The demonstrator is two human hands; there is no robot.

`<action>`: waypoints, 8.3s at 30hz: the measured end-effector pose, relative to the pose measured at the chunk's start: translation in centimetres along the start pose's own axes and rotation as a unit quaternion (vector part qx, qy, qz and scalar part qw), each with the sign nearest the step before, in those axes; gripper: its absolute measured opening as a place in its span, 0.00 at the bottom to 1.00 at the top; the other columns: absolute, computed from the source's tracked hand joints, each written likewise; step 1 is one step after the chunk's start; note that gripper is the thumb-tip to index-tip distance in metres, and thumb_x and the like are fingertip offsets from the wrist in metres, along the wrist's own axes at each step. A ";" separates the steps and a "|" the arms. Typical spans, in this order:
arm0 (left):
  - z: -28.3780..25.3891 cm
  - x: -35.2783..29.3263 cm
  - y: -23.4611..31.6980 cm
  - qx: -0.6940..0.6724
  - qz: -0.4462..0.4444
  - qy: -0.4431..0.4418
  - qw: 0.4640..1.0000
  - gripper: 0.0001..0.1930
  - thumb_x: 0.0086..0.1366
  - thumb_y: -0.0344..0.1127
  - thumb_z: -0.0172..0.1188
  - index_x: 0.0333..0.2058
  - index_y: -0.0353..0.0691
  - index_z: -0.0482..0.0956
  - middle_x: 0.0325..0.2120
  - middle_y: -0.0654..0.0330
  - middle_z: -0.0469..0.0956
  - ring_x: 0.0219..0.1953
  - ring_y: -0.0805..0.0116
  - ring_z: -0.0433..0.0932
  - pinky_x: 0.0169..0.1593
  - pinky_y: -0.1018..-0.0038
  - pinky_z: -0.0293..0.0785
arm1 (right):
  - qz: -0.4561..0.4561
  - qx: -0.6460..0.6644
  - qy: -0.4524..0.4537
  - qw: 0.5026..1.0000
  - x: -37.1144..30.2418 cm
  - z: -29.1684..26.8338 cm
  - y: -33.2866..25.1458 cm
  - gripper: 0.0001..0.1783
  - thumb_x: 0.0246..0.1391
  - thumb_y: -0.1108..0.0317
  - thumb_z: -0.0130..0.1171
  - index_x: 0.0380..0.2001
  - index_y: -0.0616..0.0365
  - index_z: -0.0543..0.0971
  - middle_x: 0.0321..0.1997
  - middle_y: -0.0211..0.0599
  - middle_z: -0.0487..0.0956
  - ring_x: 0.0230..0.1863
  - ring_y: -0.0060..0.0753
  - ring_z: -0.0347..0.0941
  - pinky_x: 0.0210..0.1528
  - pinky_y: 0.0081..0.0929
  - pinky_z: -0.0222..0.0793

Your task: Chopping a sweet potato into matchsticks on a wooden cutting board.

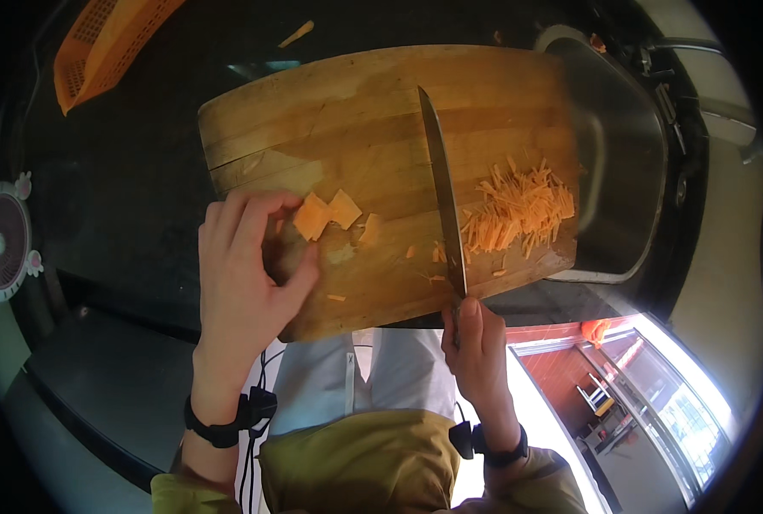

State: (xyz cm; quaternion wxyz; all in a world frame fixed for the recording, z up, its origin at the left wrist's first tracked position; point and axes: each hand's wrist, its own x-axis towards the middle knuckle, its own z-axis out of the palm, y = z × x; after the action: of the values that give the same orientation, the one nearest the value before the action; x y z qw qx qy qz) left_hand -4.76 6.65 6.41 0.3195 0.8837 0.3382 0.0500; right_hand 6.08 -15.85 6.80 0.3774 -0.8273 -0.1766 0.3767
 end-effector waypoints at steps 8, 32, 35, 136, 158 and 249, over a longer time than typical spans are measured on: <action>0.5 0.2 0.3 0.026 0.047 0.036 0.998 0.26 0.50 0.32 0.71 0.50 0.45 0.76 0.42 0.59 0.74 0.44 0.57 0.72 0.48 0.64 0.66 | 0.099 0.057 -0.104 0.988 -1.7 -0.2 -0.7 0.22 0.72 0.58 0.43 0.29 0.64 0.72 0.13 0.35 0.66 0.16 0.25 0.61 0.21 0.29 0.59; -0.3 3.8 1.9 0.127 0.168 -0.070 0.975 0.16 0.58 0.30 0.66 0.45 0.44 0.78 0.44 0.59 0.75 0.49 0.53 0.72 0.57 0.60 0.65 | 0.086 0.099 -0.008 0.991 0.2 -3.0 0.1 0.24 0.72 0.56 0.45 0.26 0.64 0.69 0.13 0.32 0.65 0.17 0.22 0.57 0.20 0.27 0.55; -0.7 3.6 2.4 0.112 0.148 -0.080 0.979 0.14 0.58 0.29 0.66 0.43 0.43 0.77 0.44 0.58 0.74 0.50 0.52 0.71 0.58 0.59 0.65 | 0.085 0.098 -0.008 0.992 0.2 -2.7 0.2 0.22 0.71 0.58 0.47 0.26 0.65 0.69 0.13 0.34 0.64 0.16 0.24 0.56 0.20 0.28 0.54; 5.9 -0.4 1.4 0.073 0.362 0.064 0.927 0.11 0.47 0.35 0.65 0.32 0.52 0.80 0.38 0.75 0.76 0.39 0.74 0.75 0.42 0.75 0.70 | 0.079 0.035 -0.085 0.993 -1.8 -2.3 0.6 0.28 0.74 0.50 0.36 0.29 0.64 0.71 0.14 0.34 0.66 0.16 0.26 0.62 0.20 0.29 0.56; 5.4 -2.7 0.5 0.038 0.294 0.045 0.954 0.18 0.38 0.35 0.69 0.34 0.52 0.85 0.23 0.71 0.67 0.26 0.68 0.67 0.31 0.72 0.60 | 0.068 0.031 -0.087 0.993 -2.1 -2.1 0.0 0.23 0.72 0.55 0.42 0.34 0.65 0.74 0.14 0.43 0.66 0.14 0.42 0.62 0.20 0.34 0.59; 2.7 -0.7 1.9 0.136 0.102 0.051 0.984 0.17 0.52 0.34 0.67 0.41 0.58 0.83 0.49 0.67 0.72 0.56 0.61 0.64 0.59 0.58 0.52 | 0.097 0.102 -0.067 0.988 -1.4 -1.4 -0.7 0.26 0.73 0.52 0.40 0.28 0.63 0.71 0.14 0.27 0.65 0.17 0.17 0.58 0.20 0.21 0.55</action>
State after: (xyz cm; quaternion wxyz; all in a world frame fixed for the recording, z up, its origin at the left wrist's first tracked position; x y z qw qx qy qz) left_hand -3.38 3.68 5.47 0.1716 0.9452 0.2658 0.0805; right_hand 6.24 -16.84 8.61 0.4083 -0.7706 -0.0813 0.4825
